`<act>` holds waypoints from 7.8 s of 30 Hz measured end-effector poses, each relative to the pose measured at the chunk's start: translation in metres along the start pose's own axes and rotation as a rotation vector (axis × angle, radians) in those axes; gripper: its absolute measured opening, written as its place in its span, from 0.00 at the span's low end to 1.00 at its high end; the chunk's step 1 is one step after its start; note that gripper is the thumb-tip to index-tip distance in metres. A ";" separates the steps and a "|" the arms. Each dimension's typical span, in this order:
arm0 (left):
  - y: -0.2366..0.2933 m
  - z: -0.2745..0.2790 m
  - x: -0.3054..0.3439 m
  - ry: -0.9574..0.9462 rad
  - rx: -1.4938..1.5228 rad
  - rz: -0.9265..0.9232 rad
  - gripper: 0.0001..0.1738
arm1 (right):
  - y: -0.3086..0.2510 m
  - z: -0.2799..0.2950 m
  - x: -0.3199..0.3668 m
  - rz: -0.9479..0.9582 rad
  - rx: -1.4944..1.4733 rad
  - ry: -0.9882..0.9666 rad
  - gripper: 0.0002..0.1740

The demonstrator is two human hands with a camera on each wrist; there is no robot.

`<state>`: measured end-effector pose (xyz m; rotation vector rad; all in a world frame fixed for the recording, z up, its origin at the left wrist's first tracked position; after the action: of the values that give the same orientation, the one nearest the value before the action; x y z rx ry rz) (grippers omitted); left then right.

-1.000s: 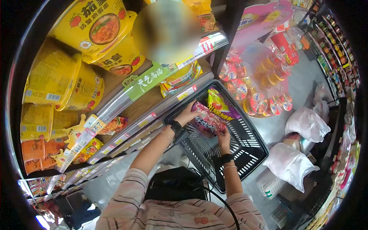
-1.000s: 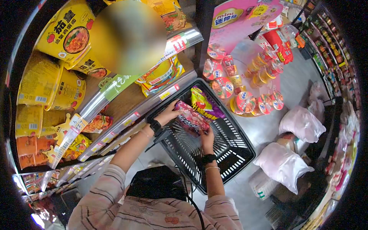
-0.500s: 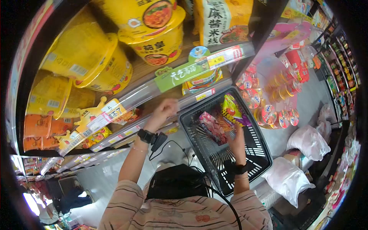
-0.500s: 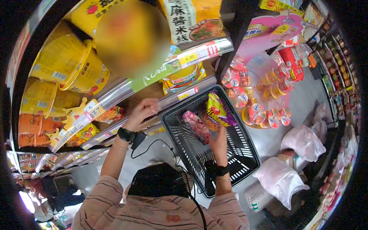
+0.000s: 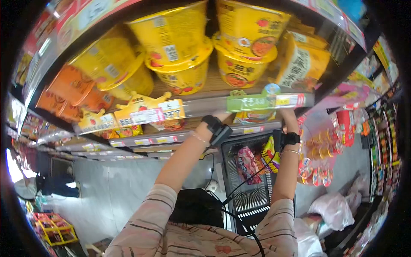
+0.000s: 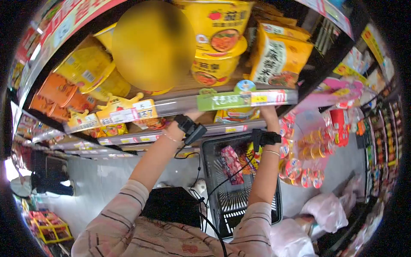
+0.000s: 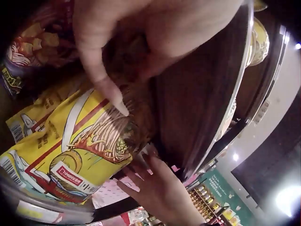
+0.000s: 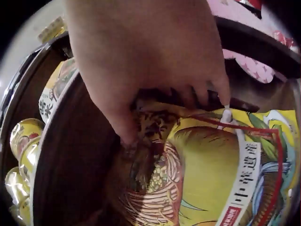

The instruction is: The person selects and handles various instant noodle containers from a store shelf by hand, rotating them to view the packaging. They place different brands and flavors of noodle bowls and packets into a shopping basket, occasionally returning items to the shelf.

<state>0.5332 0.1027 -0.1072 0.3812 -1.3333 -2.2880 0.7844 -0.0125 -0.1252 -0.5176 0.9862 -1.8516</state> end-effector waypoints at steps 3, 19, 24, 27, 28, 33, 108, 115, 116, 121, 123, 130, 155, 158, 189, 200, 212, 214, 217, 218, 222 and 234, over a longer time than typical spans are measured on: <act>0.000 -0.003 0.002 -0.013 0.042 -0.005 0.23 | 0.023 0.005 -0.005 -0.149 -0.188 -0.052 0.20; -0.014 -0.033 -0.019 -0.111 0.492 -0.067 0.23 | -0.044 -0.007 0.060 0.084 -0.478 0.091 0.23; 0.038 -0.035 0.015 -0.092 0.403 0.017 0.28 | -0.026 -0.020 0.110 0.075 -0.674 0.149 0.25; 0.027 -0.044 0.032 0.016 0.333 -0.081 0.27 | -0.027 -0.026 0.127 0.070 -0.705 0.189 0.28; 0.025 -0.044 0.038 -0.006 0.379 -0.073 0.25 | -0.029 -0.029 0.133 0.064 -0.688 0.186 0.29; 0.024 -0.036 0.065 -0.078 0.350 -0.078 0.16 | -0.050 -0.040 0.160 0.076 -0.641 0.244 0.31; -0.169 -0.042 0.236 -0.004 -0.019 -0.021 0.17 | 0.034 -0.111 0.297 -0.219 0.133 -0.048 0.20; -0.294 0.024 0.472 0.446 0.156 0.705 0.21 | -0.097 -0.105 0.271 0.163 0.511 -0.084 0.17; -0.275 0.037 0.501 0.502 0.186 0.784 0.21 | -0.117 -0.113 0.269 0.221 0.526 -0.108 0.16; -0.232 0.091 0.633 0.763 0.352 0.723 0.22 | -0.187 -0.207 0.277 0.223 0.791 -0.446 0.16; -0.224 0.112 0.689 0.908 0.386 0.673 0.20 | -0.238 -0.259 0.288 0.253 0.514 -0.537 0.18; -0.223 0.168 0.860 1.381 0.357 0.636 0.20 | -0.339 -0.430 0.324 0.424 0.341 -0.773 0.20; -0.219 0.469 0.968 1.498 0.055 0.498 0.26 | -0.758 -0.686 0.284 0.865 -0.344 -0.454 0.17; -0.198 0.549 0.929 1.344 -0.033 0.347 0.25 | -0.792 -0.693 0.269 0.982 -0.328 -0.276 0.18; -0.145 0.740 0.707 0.813 0.202 -0.423 0.51 | -0.857 -0.739 0.216 0.747 -0.591 -0.025 0.44; -0.129 0.710 0.750 0.956 0.039 -0.345 0.53 | -0.858 -0.728 0.257 0.642 -0.518 -0.205 0.43; -0.095 0.656 0.787 0.944 0.113 -0.339 0.49 | -0.841 -0.699 0.322 0.831 -0.337 -0.024 0.34; -0.088 0.645 0.787 0.922 0.216 -0.363 0.46 | -0.835 -0.690 0.333 0.819 -0.325 -0.015 0.33; -0.086 0.626 0.789 0.910 0.277 -0.351 0.47 | -0.826 -0.677 0.349 0.790 -0.310 -0.002 0.33; -0.085 0.620 0.788 0.875 0.301 -0.360 0.48 | -0.823 -0.671 0.356 0.777 -0.283 0.014 0.33; -0.084 0.593 0.790 0.742 0.478 -0.416 0.51 | -0.809 -0.649 0.381 0.763 -0.189 0.075 0.34; -0.121 0.456 0.812 0.771 0.538 -0.269 0.48 | -0.714 -0.560 0.471 0.569 -0.061 -0.253 0.44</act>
<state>-0.3982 0.0715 0.0059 1.5124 -1.4766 -1.6088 -0.2137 -0.0324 0.0951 -0.4375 0.9041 -1.2212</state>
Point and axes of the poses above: each hand's wrist, its own x-axis away from the middle knuckle, its own z-axis out of the back of the hand, y = z × x, the point moved 3 cm from there along -x, towards the middle knuckle, and after that the axes turned 7 degrees about -y, right-handed, at the moved point
